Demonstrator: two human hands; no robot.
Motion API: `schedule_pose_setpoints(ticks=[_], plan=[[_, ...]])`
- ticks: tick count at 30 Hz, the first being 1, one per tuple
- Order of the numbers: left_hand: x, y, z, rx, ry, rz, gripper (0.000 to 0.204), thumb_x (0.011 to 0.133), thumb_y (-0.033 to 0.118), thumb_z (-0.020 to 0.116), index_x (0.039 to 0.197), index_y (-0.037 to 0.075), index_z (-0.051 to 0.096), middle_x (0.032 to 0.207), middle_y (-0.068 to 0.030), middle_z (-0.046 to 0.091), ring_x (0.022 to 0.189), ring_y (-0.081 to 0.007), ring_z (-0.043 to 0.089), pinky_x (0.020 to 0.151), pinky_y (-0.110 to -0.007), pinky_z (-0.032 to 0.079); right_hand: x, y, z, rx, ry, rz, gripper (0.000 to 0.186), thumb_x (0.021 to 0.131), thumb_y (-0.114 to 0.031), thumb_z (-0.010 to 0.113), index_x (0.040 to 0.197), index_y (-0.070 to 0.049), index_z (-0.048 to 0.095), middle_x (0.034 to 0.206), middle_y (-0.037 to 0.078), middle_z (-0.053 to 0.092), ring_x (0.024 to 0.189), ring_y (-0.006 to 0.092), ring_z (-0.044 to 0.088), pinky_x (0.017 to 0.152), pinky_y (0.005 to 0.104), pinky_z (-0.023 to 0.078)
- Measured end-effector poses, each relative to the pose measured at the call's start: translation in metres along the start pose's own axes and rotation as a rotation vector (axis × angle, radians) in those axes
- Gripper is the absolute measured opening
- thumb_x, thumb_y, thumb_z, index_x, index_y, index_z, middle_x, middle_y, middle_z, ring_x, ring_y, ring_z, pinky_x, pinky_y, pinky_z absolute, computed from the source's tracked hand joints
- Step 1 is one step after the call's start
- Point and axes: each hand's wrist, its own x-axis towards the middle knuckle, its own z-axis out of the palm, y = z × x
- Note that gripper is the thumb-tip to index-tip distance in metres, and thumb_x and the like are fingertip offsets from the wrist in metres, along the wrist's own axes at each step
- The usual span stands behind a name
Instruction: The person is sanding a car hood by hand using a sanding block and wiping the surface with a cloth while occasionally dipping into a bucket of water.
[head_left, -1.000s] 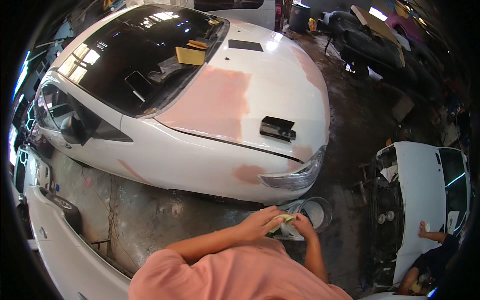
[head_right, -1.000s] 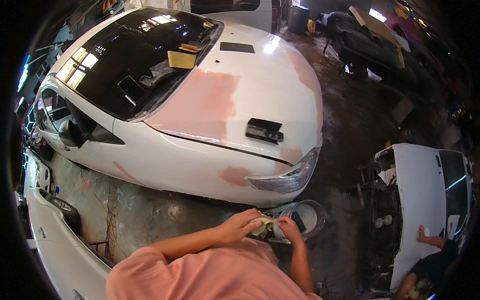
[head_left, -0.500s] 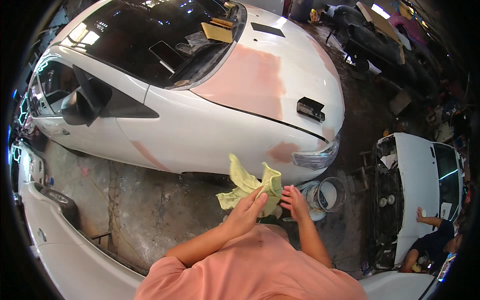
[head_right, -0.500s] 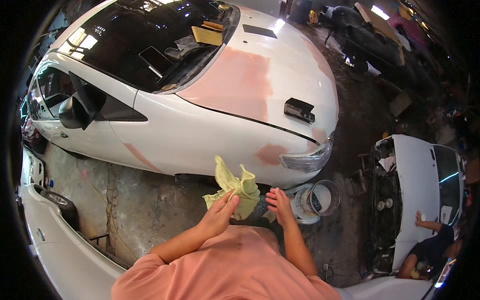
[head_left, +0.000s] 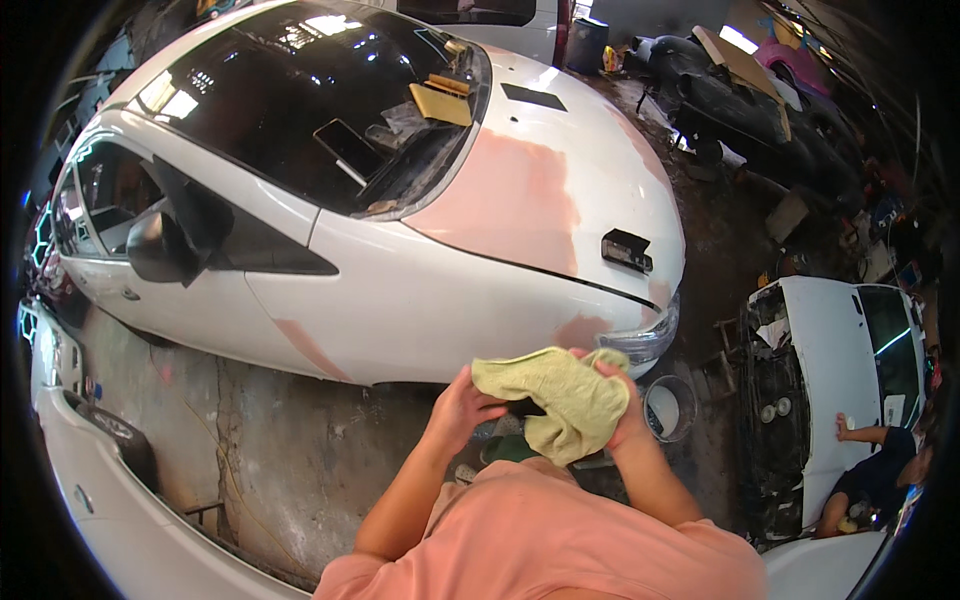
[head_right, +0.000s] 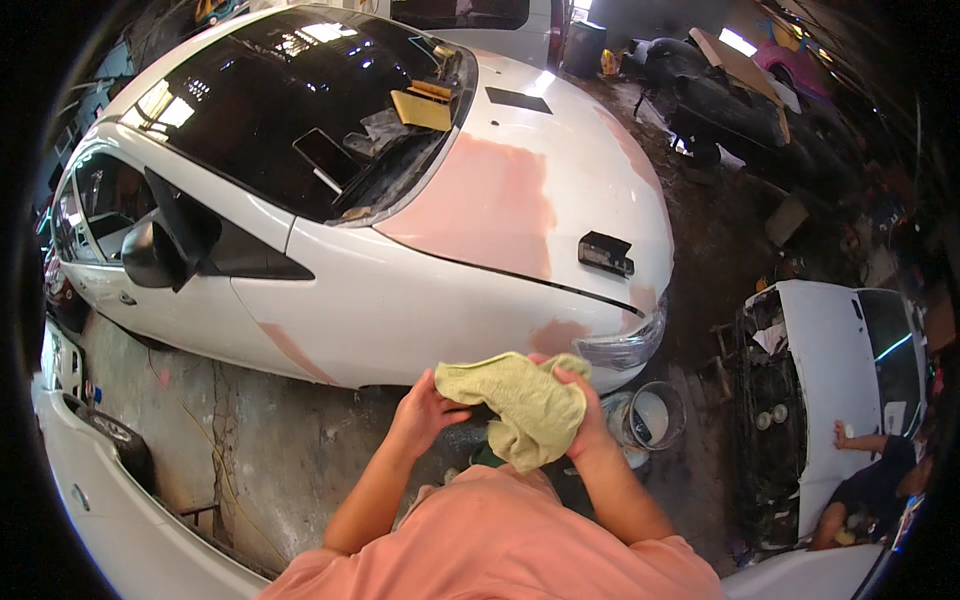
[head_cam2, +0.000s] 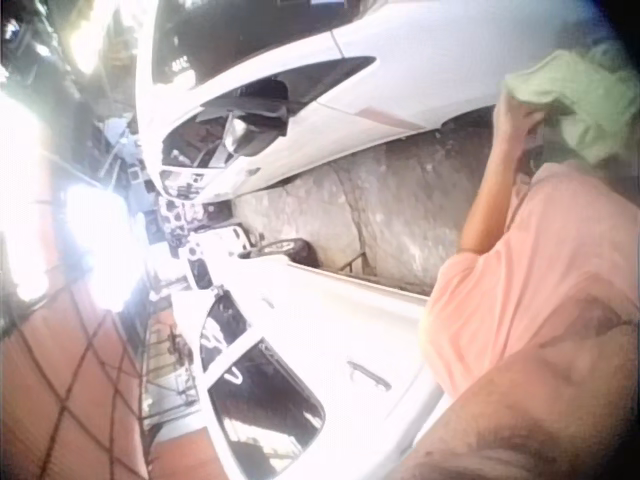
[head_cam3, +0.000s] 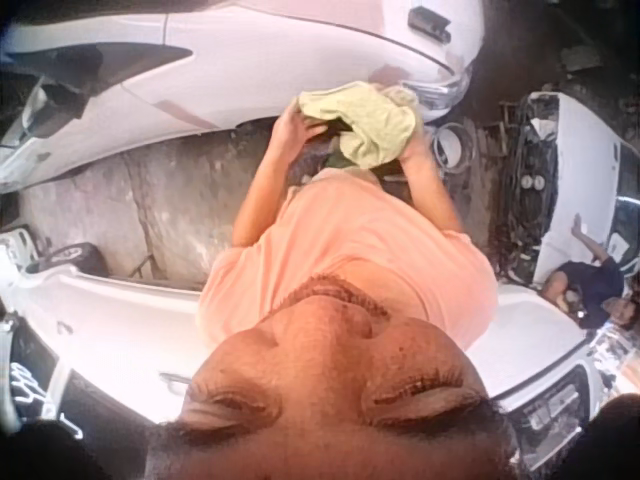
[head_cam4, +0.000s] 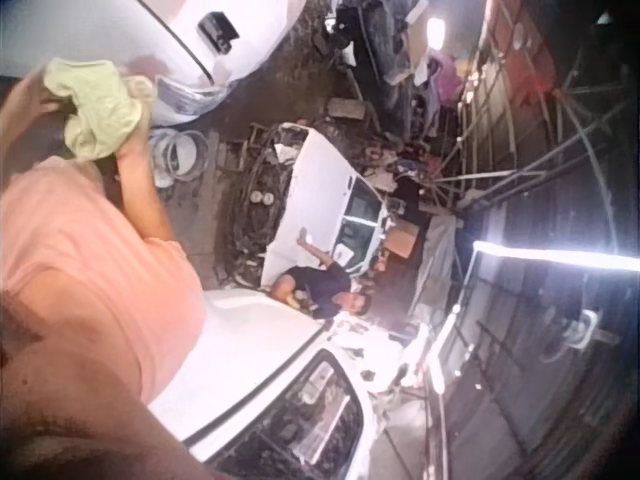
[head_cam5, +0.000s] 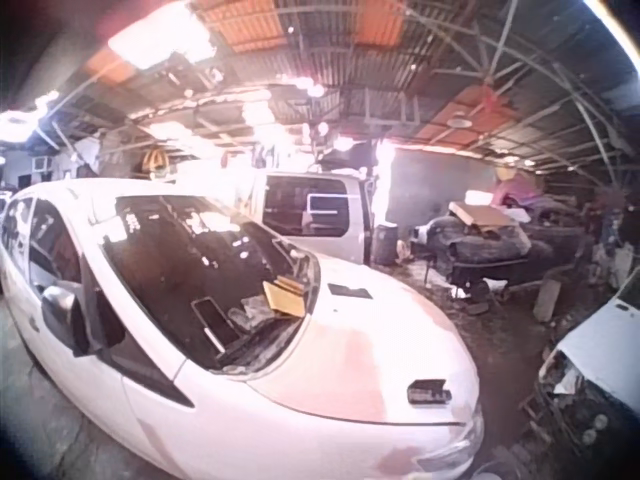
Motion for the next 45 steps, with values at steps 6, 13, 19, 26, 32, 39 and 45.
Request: schedule_pose_setpoints(ticks=[6,13,19,26,32,39,45], plan=[[0.004,0.043,-0.060,0.437,0.357,0.509,0.046,0.114,0.038,0.047,0.135,0.002,0.064,0.121,-0.0098,0.071,0.107,-0.0190,0.067,0.091,-0.036,0.056,0.093,-0.085,0.127,-0.189,-0.210,-0.251,0.048,0.103,-0.037,0.063,0.137,-0.004,0.061,0.136,0.019,0.067,0.123,0.0336,0.068,0.103,0.0489,0.058],[0.040,0.267,-0.146,0.880,0.828,1.300,0.027,0.112,0.015,0.054,0.135,0.002,0.062,0.133,-0.0093,0.063,0.118,-0.0179,0.058,0.098,-0.033,0.049,0.296,-0.104,0.160,-1.393,0.091,-0.692,0.062,0.103,-0.054,0.061,0.144,-0.007,0.058,0.134,0.020,0.065,0.119,0.0353,0.065,0.104,0.0457,0.050],[0.037,0.488,-0.167,1.820,1.377,1.573,0.039,0.111,0.024,0.057,0.143,0.002,0.060,0.150,-0.0196,0.055,0.144,-0.0378,0.045,0.122,-0.050,0.030,0.373,-0.050,0.120,-2.121,0.075,-0.724,0.080,0.105,-0.066,0.044,0.164,-0.012,0.038,0.171,0.028,0.027,0.153,0.0599,0.025,0.125,0.0681,0.016],[0.076,0.555,-0.217,1.939,1.528,1.461,0.057,0.115,0.046,0.042,0.163,0.017,0.043,0.175,-0.0161,0.024,0.162,-0.0421,0.013,0.130,-0.056,0.011,0.519,-0.107,0.152,-2.035,0.201,-0.690,0.077,0.107,-0.062,0.041,0.165,-0.013,0.036,0.173,0.024,0.026,0.158,0.0504,0.023,0.128,0.0664,0.008],[0.069,0.585,-0.244,2.247,1.466,1.226,0.055,0.114,0.031,0.041,0.168,0.024,0.034,0.179,-0.0135,0.014,0.164,-0.0414,0.007,0.132,-0.054,0.008,0.600,-0.153,0.174,-2.025,0.384,-0.623,0.075,0.107,-0.060,0.038,0.166,-0.013,0.036,0.174,0.020,0.026,0.160,0.0476,0.021,0.130,0.0629,0.002],[0.055,0.590,-0.254,2.320,1.478,1.194,0.060,0.113,0.026,0.040,0.170,0.022,0.027,0.179,-0.0154,0.012,0.164,-0.0415,0.008,0.132,-0.053,0.009,0.575,-0.177,0.106,-2.080,0.578,-0.636,0.073,0.108,-0.056,0.035,0.161,-0.007,0.043,0.172,0.017,0.033,0.159,0.0455,0.024,0.127,0.0699,0.006],[0.059,0.580,-0.245,2.227,1.544,1.185,0.057,0.114,0.029,0.038,0.170,0.023,0.029,0.179,-0.0144,0.014,0.164,-0.0397,0.009,0.132,-0.053,0.008,0.550,-0.293,0.012,-2.061,1.007,-0.466,0.073,0.108,-0.058,0.036,0.161,-0.008,0.044,0.174,0.015,0.030,0.159,0.0475,0.022,0.125,0.0723,0.010]])
